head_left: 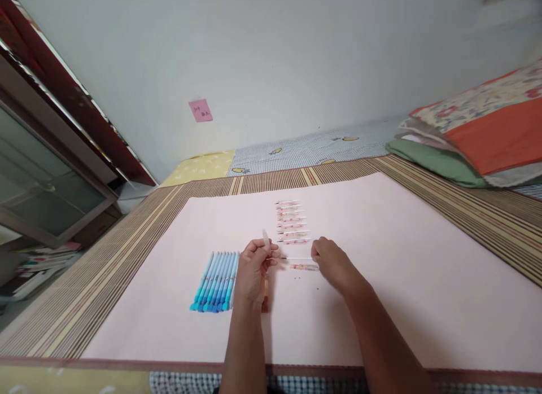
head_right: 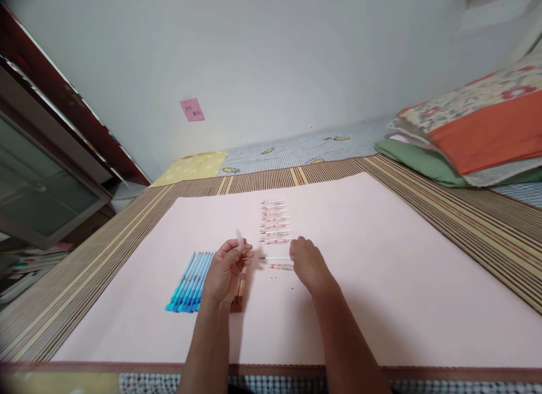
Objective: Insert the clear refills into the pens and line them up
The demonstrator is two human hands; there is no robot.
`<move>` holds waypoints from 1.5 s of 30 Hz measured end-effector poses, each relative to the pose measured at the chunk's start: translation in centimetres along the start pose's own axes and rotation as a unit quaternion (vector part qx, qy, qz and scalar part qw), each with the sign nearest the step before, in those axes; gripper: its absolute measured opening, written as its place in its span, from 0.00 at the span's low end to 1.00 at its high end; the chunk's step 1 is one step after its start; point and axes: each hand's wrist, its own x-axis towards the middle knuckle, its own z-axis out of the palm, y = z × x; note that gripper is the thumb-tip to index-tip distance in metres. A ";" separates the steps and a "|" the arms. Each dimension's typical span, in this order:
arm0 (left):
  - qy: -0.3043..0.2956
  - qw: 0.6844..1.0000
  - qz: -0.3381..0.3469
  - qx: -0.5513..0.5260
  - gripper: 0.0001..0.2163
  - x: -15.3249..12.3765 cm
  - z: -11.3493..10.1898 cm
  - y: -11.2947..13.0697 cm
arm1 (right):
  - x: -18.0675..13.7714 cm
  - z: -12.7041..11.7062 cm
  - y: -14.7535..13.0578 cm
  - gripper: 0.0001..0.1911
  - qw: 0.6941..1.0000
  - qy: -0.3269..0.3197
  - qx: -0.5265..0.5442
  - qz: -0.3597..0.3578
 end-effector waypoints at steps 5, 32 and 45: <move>0.000 1.000 0.001 0.000 0.11 0.0 0.0 0.0 | 0.1 0.1 0.2 0.10 1.000 -0.010 -0.005 -0.012; -0.035 0.999 -0.003 0.008 0.12 -0.2 0.5 -0.6 | -0.6 -3.4 -1.2 0.12 0.690 0.184 0.700 -0.015; -0.062 0.998 0.002 0.025 0.14 -0.3 0.9 -0.9 | -1.0 -4.4 -2.5 0.15 0.715 0.249 0.653 -0.006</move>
